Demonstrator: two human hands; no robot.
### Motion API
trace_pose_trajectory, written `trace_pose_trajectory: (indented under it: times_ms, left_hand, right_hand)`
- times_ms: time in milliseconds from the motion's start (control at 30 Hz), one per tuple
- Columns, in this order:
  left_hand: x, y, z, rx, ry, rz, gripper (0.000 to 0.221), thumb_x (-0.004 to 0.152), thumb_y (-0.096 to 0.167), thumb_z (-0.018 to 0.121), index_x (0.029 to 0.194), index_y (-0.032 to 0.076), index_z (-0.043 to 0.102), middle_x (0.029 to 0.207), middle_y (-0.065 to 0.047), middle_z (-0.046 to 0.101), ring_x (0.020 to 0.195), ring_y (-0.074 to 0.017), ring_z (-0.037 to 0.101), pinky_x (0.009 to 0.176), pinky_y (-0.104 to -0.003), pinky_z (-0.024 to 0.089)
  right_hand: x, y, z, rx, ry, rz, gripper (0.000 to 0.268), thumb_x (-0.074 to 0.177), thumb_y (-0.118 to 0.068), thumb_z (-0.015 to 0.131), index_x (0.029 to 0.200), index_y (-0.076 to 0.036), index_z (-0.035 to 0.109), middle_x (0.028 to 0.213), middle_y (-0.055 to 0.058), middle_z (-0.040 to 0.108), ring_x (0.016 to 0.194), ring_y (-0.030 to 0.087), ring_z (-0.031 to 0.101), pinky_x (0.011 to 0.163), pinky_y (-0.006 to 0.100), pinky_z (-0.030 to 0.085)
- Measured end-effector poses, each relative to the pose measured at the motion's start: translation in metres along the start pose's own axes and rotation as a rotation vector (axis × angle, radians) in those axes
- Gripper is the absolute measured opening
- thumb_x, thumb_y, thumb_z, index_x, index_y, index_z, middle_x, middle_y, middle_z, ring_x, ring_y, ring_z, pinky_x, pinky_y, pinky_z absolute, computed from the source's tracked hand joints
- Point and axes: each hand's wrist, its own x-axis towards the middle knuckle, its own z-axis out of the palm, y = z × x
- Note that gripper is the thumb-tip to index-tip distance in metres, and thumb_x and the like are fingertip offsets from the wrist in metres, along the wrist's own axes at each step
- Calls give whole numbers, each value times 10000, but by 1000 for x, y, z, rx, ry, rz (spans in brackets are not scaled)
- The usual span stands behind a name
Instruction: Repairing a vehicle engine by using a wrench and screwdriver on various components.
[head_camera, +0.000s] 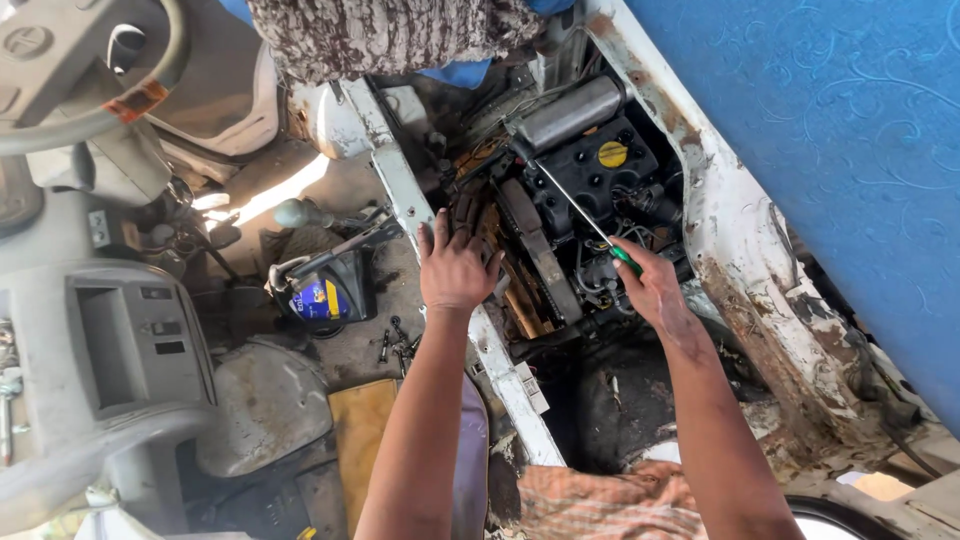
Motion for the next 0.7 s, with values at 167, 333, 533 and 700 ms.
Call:
trace_pose_trajectory:
  times_ms: [167,333,533,700]
  left_hand:
    - [0,-2,-1,-2,35,22,503,914,538,630,1121,104,777,1329,-126,659,1478,-377,344,1213,-635,188]
    - [0,-2,-9,-14,8,25,492,921,543,639,1074,98,784,1267,-146,684,1478,-383,353,1214,-647,192]
    - [1,-4,-12,-36,-24,30,481,914,560,649,1011,110,787,1242,-142,696,1484,-379,343,1214,-654,188]
    - [3,-11,1,-62,35,101,537,875,613,636,1096,147,784,1278,-124,671,1456,-392,353,1186,-690,182]
  right_hand:
    - [11,16,5,49,70,-403,424,989,-21,653,1409,-76,631,1230,207,713,1049,239,698,708,410,596]
    - [6,0,5,5,76,-389,396,997,-24,658,1388,-82,644,1137,193,735,826,214,716,598,390,547]
    - [-3,-22,5,-69,118,-314,396,991,-11,645,1381,-79,656,1068,170,738,587,175,589,469,389,432]
    - [3,-13,15,-124,157,-347,380,989,-17,659,1365,-72,670,939,156,720,600,166,594,456,399,423]
